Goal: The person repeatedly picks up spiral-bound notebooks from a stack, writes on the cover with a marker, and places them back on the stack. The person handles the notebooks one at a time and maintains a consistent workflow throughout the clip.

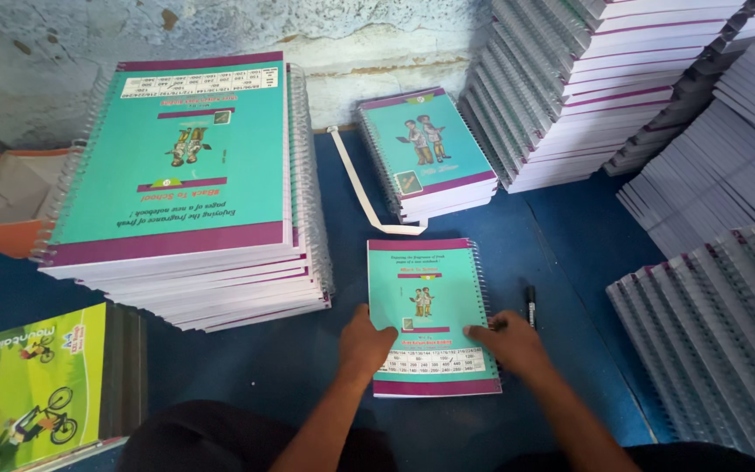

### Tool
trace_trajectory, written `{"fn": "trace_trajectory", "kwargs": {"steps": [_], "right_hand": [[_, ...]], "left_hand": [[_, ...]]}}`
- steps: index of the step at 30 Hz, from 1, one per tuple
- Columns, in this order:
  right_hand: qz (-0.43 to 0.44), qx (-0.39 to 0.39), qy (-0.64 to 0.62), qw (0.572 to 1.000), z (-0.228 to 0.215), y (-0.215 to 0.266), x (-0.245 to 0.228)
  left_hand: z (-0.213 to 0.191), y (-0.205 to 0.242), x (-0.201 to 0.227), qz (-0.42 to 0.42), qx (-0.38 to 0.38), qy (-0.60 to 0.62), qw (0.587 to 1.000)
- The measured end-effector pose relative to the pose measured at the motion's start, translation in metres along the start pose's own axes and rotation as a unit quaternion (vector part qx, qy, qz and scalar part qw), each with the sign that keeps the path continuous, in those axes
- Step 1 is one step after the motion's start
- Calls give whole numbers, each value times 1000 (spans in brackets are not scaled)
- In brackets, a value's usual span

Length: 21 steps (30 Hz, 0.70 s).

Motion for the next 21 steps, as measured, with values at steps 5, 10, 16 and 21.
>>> {"fn": "trace_trajectory", "kwargs": {"steps": [5,10,16,21], "right_hand": [[31,-20,-112,993,-2,-2,3],[43,-57,-220,973,-3,-2,0],[51,-122,-277,952,-6,4,-6],[93,-148,-322,930,-9,6,-3]], "left_hand": [[13,-5,-7,-123,-27,244,962],[14,-2,-5,-201,-86,339,915],[3,10,12,-179,-94,317,927],[-1,21,25,-64,-54,297,951]]}}
Point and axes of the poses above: each hand's wrist, its own y-axis away from the middle knuckle, its own z-axis out of the palm, x = y × z, the point moved 5 cm from there along -y, towards the middle knuckle, and after that the axes turned 15 degrees about x, right-handed, at the moved point
